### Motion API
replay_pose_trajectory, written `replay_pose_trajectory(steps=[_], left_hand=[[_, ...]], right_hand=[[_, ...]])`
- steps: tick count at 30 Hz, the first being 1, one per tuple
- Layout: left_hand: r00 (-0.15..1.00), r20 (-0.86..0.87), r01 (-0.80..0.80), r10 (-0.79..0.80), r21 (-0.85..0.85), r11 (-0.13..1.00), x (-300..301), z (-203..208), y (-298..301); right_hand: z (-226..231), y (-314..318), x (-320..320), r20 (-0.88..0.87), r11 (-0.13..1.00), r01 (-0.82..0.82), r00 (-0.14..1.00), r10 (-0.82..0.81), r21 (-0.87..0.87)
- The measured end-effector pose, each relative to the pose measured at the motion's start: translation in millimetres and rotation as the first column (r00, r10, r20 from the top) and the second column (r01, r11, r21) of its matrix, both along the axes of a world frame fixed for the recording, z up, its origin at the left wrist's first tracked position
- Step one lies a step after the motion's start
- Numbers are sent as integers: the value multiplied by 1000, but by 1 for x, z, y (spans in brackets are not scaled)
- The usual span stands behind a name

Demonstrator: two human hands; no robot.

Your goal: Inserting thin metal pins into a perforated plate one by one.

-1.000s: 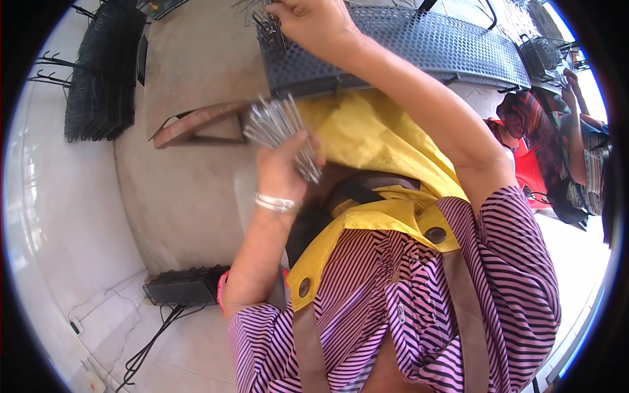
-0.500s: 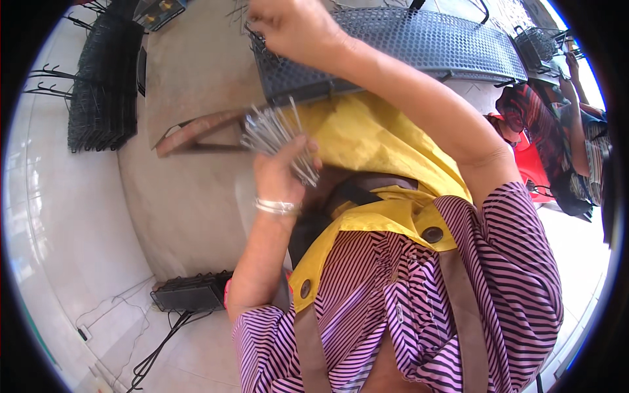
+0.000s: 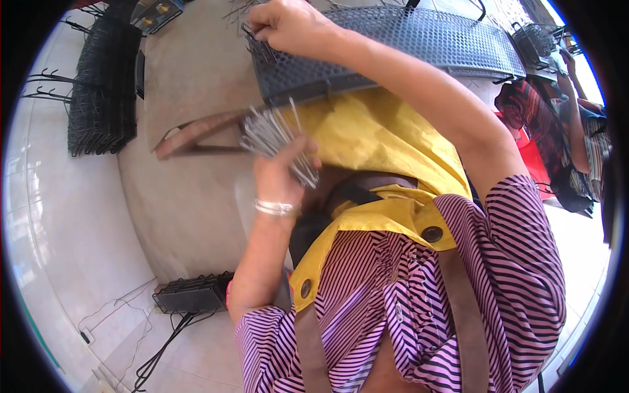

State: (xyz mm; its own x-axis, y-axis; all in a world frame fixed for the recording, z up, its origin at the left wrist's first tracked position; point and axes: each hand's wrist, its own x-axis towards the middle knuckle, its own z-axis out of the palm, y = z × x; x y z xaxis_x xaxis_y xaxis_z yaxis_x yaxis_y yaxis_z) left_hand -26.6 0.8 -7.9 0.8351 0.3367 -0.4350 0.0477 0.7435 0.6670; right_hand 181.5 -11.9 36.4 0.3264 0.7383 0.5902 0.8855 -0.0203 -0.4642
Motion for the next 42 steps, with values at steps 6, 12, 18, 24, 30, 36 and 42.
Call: replay_pose_trajectory(steps=[6, 12, 18, 24, 30, 36, 42], left_hand=[[994, -55, -94, 94, -4, 996, 0, 0, -2], [993, -58, -97, 98, 20, 995, 1, -1, -4], [994, -71, -87, 87, 6, 996, 0, -1, -1], [999, 28, 18, -19, 26, 999, 3, 8, -8], [997, -27, -71, 71, 3, 997, 1, 0, -5], [998, -15, -70, 69, -113, 991, 1, -5, -5], [999, -14, -52, 51, -91, 995, 0, -2, -5]], right_hand=[[0, 0, -11, 47, 993, 21, 999, -15, -117], [-9, -18, -18, 363, 987, 130, 927, -87, -95], [-25, -61, -76, -239, 982, 181, 957, -164, 50], [-3, -81, -72, -935, 988, -107, 347, -72, -116], [7, -64, -21, -745, 905, 292, 666, 40, 310], [7, -46, -13, -399, 845, 271, 914, -75, 462], [-1, -35, -8, -65, 922, -82, 991, 115, 378]])
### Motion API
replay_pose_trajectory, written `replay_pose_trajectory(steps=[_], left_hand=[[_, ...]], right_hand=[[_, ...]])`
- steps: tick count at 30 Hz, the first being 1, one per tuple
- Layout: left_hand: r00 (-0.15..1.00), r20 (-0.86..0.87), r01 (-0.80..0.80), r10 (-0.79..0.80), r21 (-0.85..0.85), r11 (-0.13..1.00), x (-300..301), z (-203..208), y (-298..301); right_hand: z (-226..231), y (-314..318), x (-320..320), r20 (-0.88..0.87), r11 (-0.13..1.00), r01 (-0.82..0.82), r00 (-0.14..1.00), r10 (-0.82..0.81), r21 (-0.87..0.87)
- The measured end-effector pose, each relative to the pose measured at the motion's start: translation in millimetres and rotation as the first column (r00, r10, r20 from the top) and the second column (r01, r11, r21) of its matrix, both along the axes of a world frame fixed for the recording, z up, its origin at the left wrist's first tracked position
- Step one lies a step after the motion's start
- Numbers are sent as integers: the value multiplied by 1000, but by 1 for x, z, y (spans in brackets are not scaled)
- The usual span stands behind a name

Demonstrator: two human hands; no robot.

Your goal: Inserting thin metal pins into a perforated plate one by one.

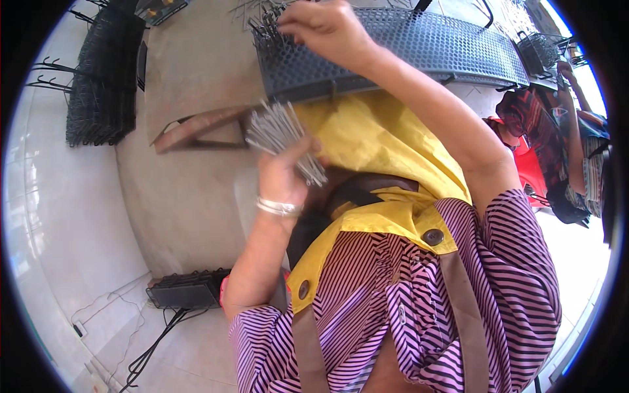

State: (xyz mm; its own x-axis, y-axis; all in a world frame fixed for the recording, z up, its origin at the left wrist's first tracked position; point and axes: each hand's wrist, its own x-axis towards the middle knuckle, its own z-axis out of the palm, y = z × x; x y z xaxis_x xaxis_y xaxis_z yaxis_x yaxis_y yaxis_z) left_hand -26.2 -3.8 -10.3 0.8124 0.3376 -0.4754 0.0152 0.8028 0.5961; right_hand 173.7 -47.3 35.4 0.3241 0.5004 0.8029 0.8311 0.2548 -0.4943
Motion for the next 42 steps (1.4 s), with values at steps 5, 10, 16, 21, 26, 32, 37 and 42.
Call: replay_pose_trajectory(steps=[5, 10, 16, 21, 26, 32, 37, 42], left_hand=[[997, -59, 61, -59, 28, 998, -2, 3, 4], [998, -41, 54, -52, 45, 998, -3, 3, 4], [998, -58, 12, -9, 58, 998, -3, 0, 4], [998, -62, 28, -24, 71, 997, 1, 1, 2], [999, -47, 26, -23, 65, 998, -1, 4, 3], [998, 2, 55, -55, 61, 997, 1, 7, -3], [999, -48, -3, 5, 40, 999, 0, 1, 1], [1000, -3, -4, 4, -38, 999, 1, -1, -1]], right_hand=[[-1, 14, 7, 84, 951, 140, 989, -121, -277], [-4, 29, 6, 301, 866, 355, 919, -254, -353], [-9, 7, -5, 253, 866, 309, 942, -221, -393], [-24, 1, -5, 256, 817, 371, 925, -281, -441], [-13, -29, -55, -213, 876, 143, 940, -266, -461], [-2, -48, -60, -854, 865, -340, 491, -171, -369], [12, -39, -30, -740, 992, 53, 661, -123, -117], [9, -18, -16, -557, 973, 213, 820, -131, 85]])
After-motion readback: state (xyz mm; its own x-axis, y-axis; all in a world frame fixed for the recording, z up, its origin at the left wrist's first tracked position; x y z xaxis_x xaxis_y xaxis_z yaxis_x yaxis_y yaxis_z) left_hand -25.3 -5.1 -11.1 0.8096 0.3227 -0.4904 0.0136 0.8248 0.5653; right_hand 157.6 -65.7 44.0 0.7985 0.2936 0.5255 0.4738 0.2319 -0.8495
